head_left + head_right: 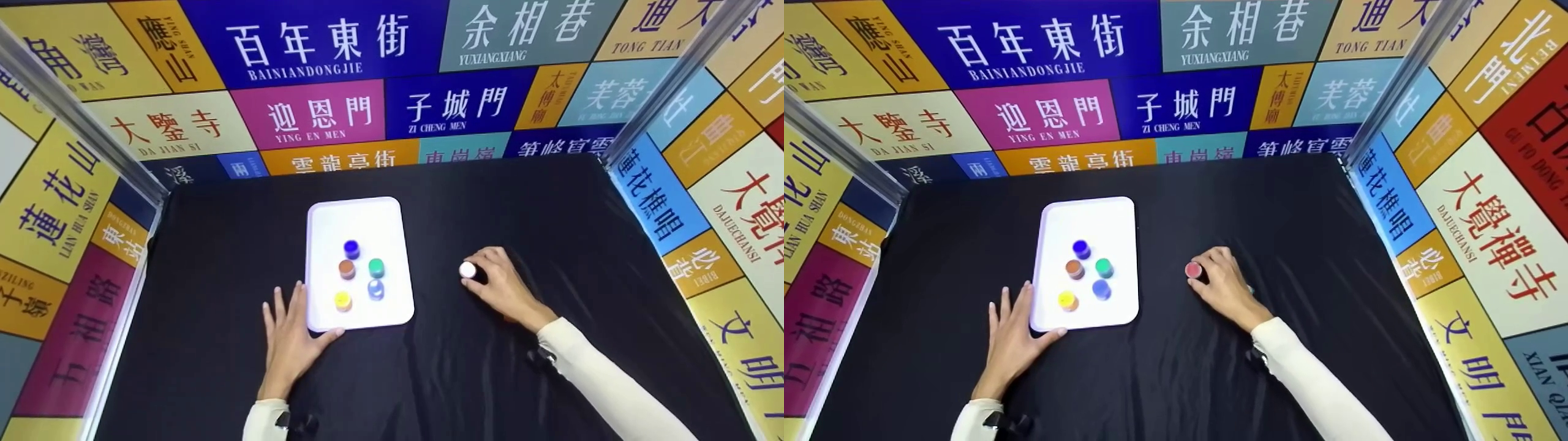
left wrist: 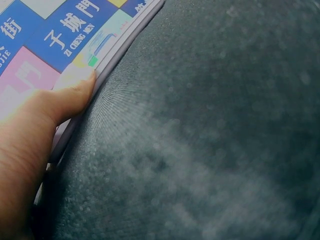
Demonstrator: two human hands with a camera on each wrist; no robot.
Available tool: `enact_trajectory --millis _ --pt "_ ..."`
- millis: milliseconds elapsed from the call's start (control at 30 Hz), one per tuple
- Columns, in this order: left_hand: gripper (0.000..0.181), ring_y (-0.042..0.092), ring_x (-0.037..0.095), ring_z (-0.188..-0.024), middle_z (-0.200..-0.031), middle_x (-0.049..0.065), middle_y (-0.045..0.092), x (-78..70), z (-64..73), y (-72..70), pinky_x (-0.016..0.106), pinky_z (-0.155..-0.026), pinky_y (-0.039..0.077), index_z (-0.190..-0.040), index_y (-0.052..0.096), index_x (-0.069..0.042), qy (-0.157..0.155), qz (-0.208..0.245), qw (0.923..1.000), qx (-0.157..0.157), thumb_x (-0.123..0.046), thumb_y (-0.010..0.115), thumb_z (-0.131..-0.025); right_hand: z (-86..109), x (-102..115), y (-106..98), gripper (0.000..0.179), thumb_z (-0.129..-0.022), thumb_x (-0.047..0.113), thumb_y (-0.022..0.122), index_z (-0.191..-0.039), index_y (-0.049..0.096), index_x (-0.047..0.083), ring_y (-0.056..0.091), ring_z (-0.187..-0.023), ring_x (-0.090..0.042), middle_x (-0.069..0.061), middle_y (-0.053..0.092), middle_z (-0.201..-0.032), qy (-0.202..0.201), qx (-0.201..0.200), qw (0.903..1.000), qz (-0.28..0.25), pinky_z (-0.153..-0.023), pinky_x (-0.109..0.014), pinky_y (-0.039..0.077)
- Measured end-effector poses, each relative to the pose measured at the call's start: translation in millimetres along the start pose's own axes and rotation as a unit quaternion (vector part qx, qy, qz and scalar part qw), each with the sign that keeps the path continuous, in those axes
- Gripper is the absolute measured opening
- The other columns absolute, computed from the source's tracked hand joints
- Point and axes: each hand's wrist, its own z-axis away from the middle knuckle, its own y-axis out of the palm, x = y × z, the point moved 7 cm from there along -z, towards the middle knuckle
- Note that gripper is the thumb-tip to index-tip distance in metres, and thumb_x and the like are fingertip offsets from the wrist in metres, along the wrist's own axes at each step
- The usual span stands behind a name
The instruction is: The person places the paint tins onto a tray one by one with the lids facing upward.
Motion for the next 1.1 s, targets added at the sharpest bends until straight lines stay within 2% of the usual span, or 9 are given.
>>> enact_trajectory --millis 267,500,767,1100 --pt "0.124 0.006 0.054 -0.167 -0.179 0.018 0.031 -0.4 1.4 -1.1 0.071 -0.132 -0.004 -0.173 0.031 -0.004 0.001 0.004 1.0000 -0.003 -0.072 0.083 -0.084 -17.8 10 13 0.038 -0.088 0.010 0.092 -0.121 0.078 -0.002 0.059 -0.118 -0.037 -0.014 0.073 -0.115 0.002 0.011 0.9995 -0.031 -0.105 -0.048 0.049" --pt "0.124 0.008 0.055 -0.167 -0.178 0.019 0.033 -0.6 0.5 -1.9 0.071 -0.132 -0.003 -0.172 0.032 -0.004 0.005 0.007 0.9999 -0.014 -0.071 0.084 -0.083 -34.1 23 25 0.039 -0.087 0.010 0.093 -0.121 0.078 -0.003 0.060 -0.116 -0.036 -0.013 0.074 -0.113 -0.009 0.003 0.9985 -0.054 -0.104 -0.049 0.050" --pt "0.123 0.004 0.052 -0.168 -0.180 0.017 0.030 -0.6 0.4 0.4 0.070 -0.132 -0.004 -0.174 0.029 -0.005 -0.004 0.003 1.0000 0.003 -0.072 0.082 -0.085 -48.7 30 41 0.038 -0.088 0.013 0.093 -0.122 0.079 0.001 0.061 -0.116 -0.034 -0.011 0.076 -0.115 -0.003 0.014 0.9977 -0.066 -0.104 -0.048 0.050" --pt "0.123 0.003 0.052 -0.168 -0.180 0.017 0.028 0.0 0.4 0.2 0.069 -0.133 -0.006 -0.174 0.028 -0.006 -0.008 0.008 0.9999 0.007 -0.073 0.081 -0.085 -68.6 47 59 0.038 -0.090 0.013 0.091 -0.123 0.078 0.000 0.061 -0.117 -0.033 -0.012 0.075 -0.116 -0.015 0.020 0.9962 -0.083 -0.104 -0.048 0.050"
